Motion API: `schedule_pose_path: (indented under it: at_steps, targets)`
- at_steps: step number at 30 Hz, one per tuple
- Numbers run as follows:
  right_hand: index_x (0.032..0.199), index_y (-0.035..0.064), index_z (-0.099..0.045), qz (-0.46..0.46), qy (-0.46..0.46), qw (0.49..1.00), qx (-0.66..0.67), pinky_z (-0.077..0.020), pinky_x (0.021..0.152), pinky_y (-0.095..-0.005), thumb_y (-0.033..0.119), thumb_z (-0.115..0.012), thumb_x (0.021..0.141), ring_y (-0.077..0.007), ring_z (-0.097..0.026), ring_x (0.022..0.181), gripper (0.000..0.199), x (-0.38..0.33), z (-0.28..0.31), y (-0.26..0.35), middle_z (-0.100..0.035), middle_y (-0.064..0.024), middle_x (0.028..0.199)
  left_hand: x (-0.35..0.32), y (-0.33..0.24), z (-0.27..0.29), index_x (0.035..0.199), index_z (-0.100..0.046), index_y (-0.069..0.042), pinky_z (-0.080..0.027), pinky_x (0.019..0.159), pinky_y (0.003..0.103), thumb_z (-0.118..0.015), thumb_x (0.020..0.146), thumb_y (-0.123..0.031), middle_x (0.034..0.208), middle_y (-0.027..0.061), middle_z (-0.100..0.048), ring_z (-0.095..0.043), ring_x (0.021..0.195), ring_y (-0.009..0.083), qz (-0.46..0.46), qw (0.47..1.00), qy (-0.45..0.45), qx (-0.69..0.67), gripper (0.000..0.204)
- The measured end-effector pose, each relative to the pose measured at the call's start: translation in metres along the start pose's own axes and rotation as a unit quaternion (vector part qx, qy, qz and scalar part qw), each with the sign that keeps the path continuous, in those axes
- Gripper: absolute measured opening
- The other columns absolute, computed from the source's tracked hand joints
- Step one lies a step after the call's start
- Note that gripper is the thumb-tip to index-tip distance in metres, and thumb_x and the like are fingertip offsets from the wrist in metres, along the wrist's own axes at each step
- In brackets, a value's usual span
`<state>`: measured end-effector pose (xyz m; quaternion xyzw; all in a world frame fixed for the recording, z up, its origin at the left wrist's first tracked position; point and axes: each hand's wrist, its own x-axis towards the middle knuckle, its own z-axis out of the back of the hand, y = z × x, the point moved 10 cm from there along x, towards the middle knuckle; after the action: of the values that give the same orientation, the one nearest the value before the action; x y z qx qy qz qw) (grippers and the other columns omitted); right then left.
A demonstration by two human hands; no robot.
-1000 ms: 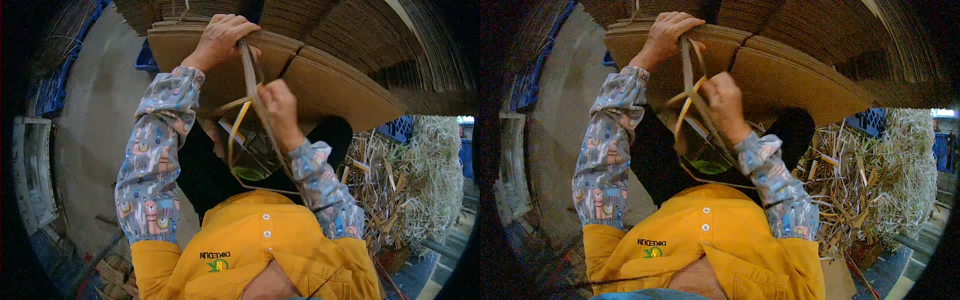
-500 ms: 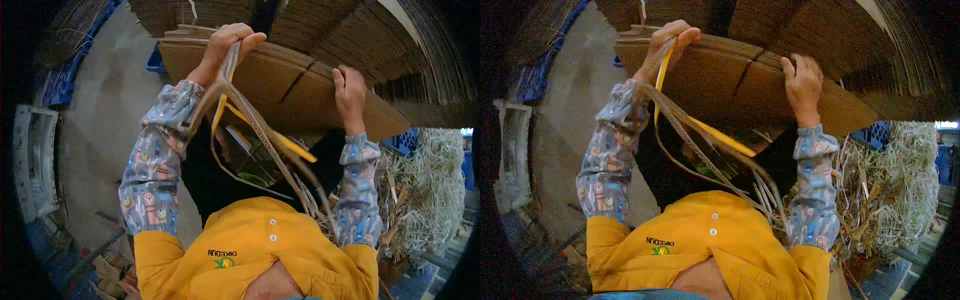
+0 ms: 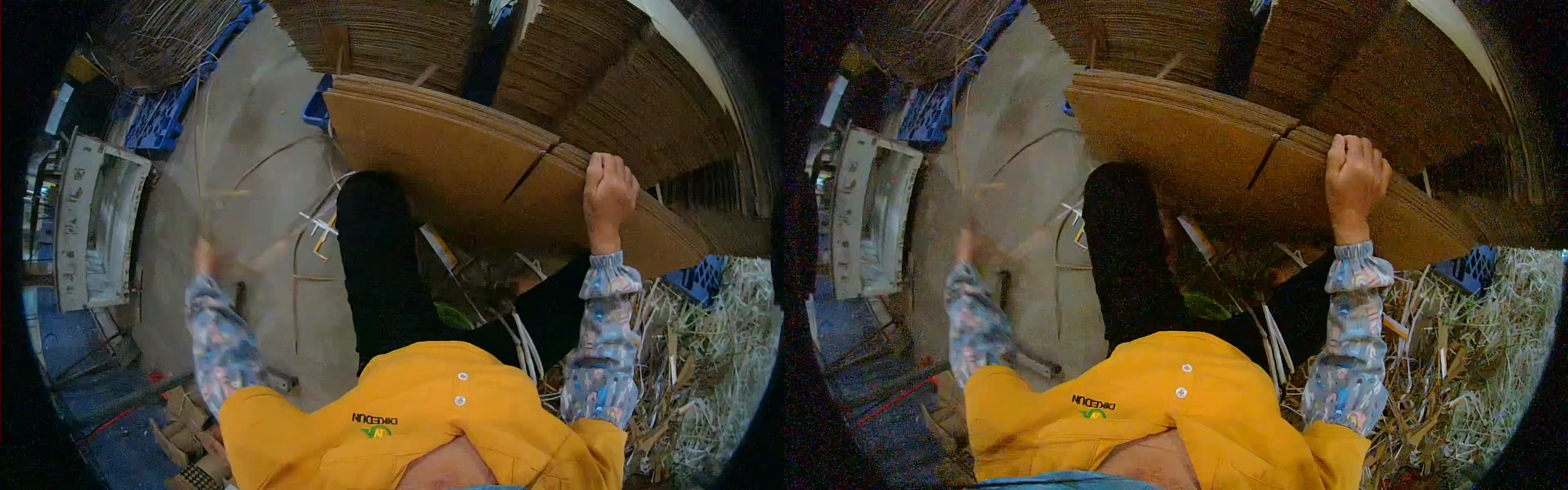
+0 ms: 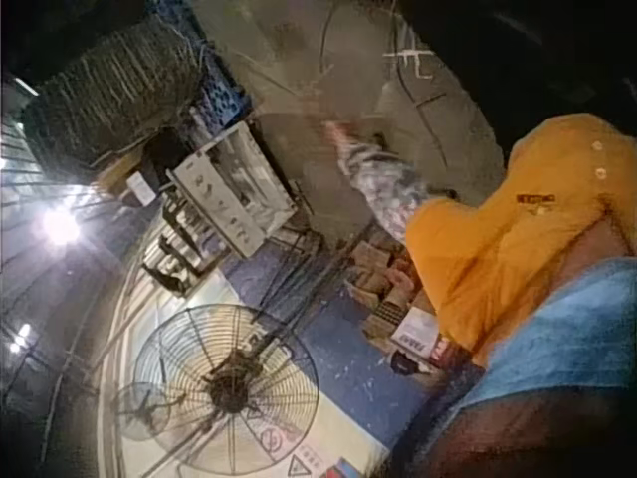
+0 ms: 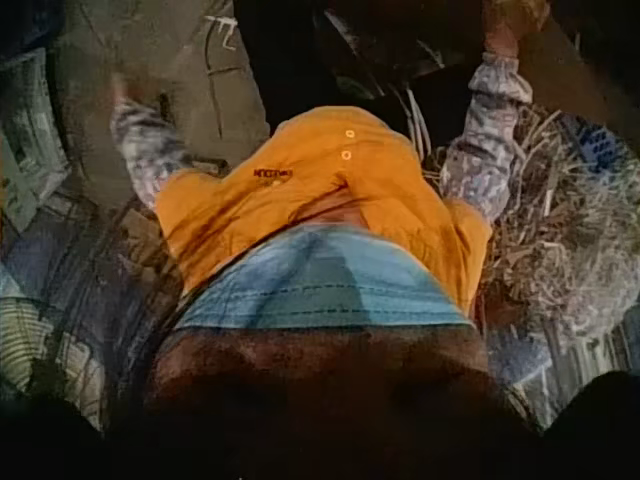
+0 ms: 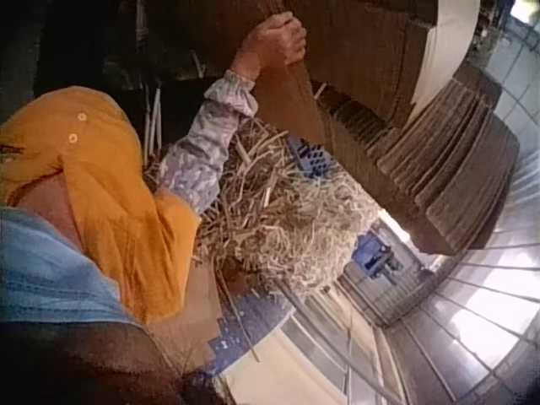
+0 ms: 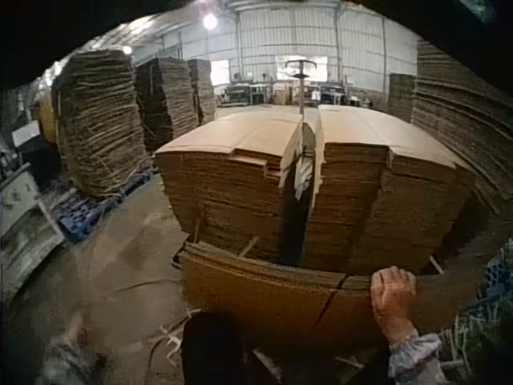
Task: Sorting, stacking, and tying cardboard sheets with straps in a warehouse.
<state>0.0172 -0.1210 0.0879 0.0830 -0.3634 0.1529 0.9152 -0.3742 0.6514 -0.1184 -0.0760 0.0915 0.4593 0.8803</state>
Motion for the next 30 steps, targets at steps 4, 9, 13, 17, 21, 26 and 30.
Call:
schedule_pose_path:
  at_steps: [4,9,13,17,21,26,30]
  targets:
    - [0.088,0.0084,-0.063,0.021,0.014,0.998,-0.049,-0.0426,0.081,-0.0412,0.029,-0.048,0.094,-0.0286,-0.058,0.084,0.026,-0.006,0.005,-0.006,-0.061,-0.0079,0.087,-0.079,-0.145,-0.078,0.139,-0.035,0.002,-0.045,0.093,0.042,-0.064,0.085,-0.027,0.127,0.0250,-0.053,-0.053,0.117,0.0341,-0.112,0.933,0.323,-0.111,0.067]
    - [0.091,0.0063,-0.065,-0.003,0.069,0.998,-0.002,-0.0442,0.080,-0.0414,0.029,-0.048,0.094,-0.0296,-0.059,0.086,0.028,0.000,0.000,0.002,-0.064,-0.0101,0.093,-0.042,-0.333,0.070,0.134,-0.044,0.002,-0.042,0.099,0.034,-0.064,0.088,-0.025,0.130,0.0198,-0.052,-0.050,0.119,0.0257,-0.274,0.831,0.002,-0.485,0.057]
    - [0.091,0.0003,-0.064,-0.075,0.233,0.953,0.178,-0.0458,0.073,-0.0384,0.032,-0.052,0.093,-0.0299,-0.061,0.080,0.034,0.000,-0.014,0.010,-0.065,-0.0144,0.086,-0.092,-0.445,0.143,0.125,-0.055,-0.006,-0.041,0.099,0.036,-0.064,0.088,-0.024,0.124,0.0129,-0.056,-0.055,0.112,0.0250,-0.433,0.759,-0.204,-0.442,0.042]
    - [0.092,-0.0028,-0.062,-0.156,0.355,0.885,0.256,-0.0441,0.067,-0.0348,0.032,-0.053,0.093,-0.0266,-0.059,0.072,0.036,-0.025,-0.035,-0.006,-0.062,-0.0164,0.079,-0.195,-0.516,0.125,0.101,-0.070,-0.011,-0.042,0.089,0.035,-0.069,0.083,-0.022,0.107,0.0048,-0.064,-0.058,0.098,0.0240,-0.591,0.667,-0.390,-0.232,0.021]
    - [0.091,-0.0031,-0.060,-0.142,0.367,0.876,0.277,-0.0428,0.063,-0.0348,0.031,-0.053,0.092,-0.0246,-0.055,0.067,0.035,-0.031,-0.032,0.000,-0.058,-0.0156,0.074,-0.214,-0.507,0.108,0.096,-0.071,-0.010,-0.042,0.083,0.035,-0.066,0.084,-0.018,0.097,0.0039,-0.066,-0.058,0.090,0.0222,-0.601,0.657,-0.364,-0.275,0.016]
    - [0.086,-0.0042,-0.056,-0.095,0.392,0.867,0.292,-0.0412,0.061,-0.0358,0.030,-0.053,0.092,-0.0214,-0.049,0.063,0.035,-0.034,-0.041,0.012,-0.055,-0.0138,0.070,-0.219,-0.484,0.098,0.101,-0.071,-0.008,-0.042,0.092,0.037,-0.062,0.088,-0.017,0.110,0.0058,-0.066,-0.059,0.103,0.0239,-0.593,0.682,-0.341,-0.259,0.018]
    - [0.084,-0.0048,-0.054,-0.083,0.401,0.862,0.298,-0.0384,0.058,-0.0356,0.030,-0.052,0.093,-0.0195,-0.044,0.060,0.036,-0.032,-0.041,0.020,-0.048,-0.0111,0.065,-0.226,-0.475,0.092,0.105,-0.069,-0.006,-0.041,0.098,0.038,-0.060,0.090,-0.017,0.118,0.0075,-0.064,-0.056,0.114,0.0268,-0.600,0.697,-0.320,-0.227,0.021]
